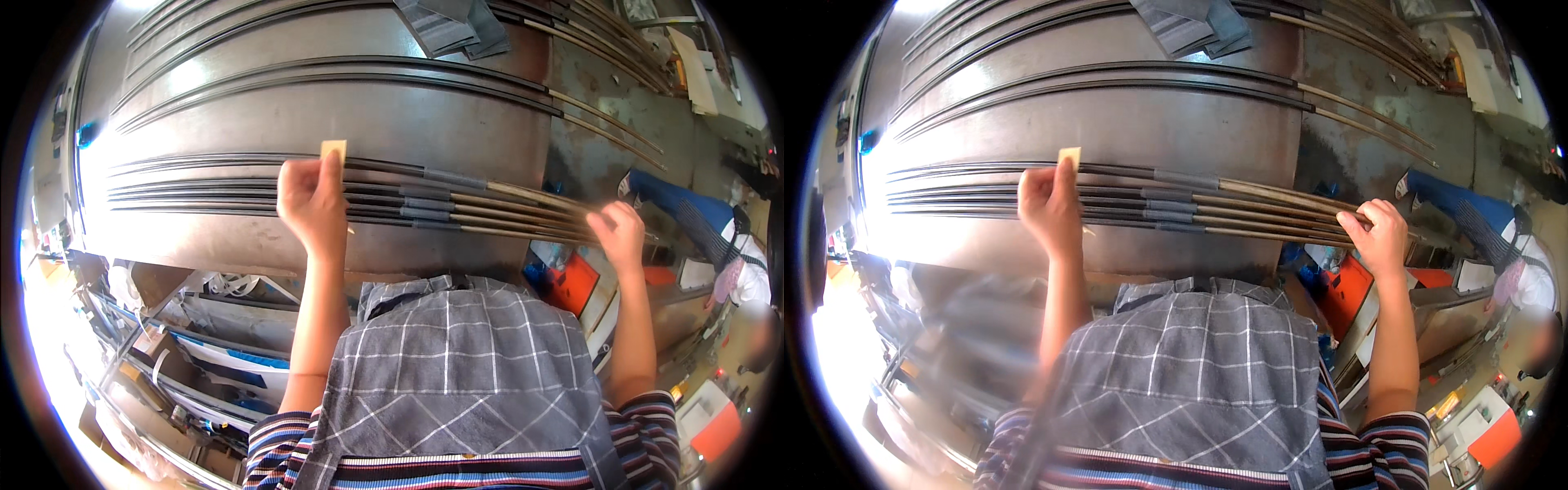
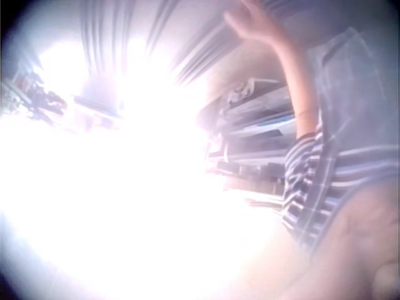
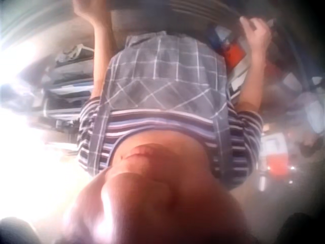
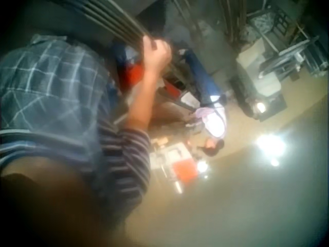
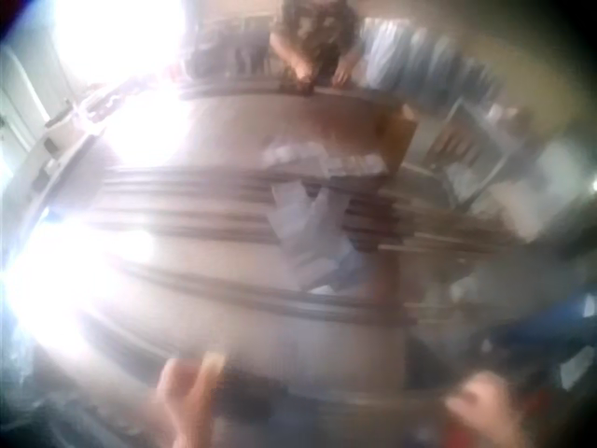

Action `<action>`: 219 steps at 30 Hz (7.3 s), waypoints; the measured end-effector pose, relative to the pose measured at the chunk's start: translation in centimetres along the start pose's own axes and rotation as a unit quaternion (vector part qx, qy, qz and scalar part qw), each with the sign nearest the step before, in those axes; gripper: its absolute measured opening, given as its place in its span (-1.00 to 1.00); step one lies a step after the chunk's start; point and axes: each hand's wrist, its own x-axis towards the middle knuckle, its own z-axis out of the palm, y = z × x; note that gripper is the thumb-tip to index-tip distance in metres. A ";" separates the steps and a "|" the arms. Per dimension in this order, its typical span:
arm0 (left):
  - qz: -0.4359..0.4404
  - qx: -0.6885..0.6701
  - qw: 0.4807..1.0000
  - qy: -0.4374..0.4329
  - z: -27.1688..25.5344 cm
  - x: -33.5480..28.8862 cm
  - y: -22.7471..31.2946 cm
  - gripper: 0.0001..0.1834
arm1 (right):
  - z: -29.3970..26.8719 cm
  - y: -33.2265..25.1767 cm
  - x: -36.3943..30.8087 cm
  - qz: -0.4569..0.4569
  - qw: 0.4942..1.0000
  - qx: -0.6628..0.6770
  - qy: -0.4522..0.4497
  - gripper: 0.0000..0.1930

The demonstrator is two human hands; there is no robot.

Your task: The person peels blue protective film from metal rods, gathers them together, and applies white adhesive labels to the ends of the rods.

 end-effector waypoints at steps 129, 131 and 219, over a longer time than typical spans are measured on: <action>-0.108 0.111 0.987 0.049 -24.0 8.5 -12.3 -0.74 | 18.3 -8.5 6.4 0.283 0.943 -0.127 0.122 -0.20; -0.104 0.090 0.989 0.051 -24.1 8.6 -12.4 -0.74 | 19.1 -8.3 5.8 0.250 0.952 -0.139 0.110 -0.19; -0.215 0.119 0.953 -0.175 -18.5 5.1 -8.4 -0.80 | 19.5 -9.5 5.9 0.184 0.964 -0.060 0.184 -0.20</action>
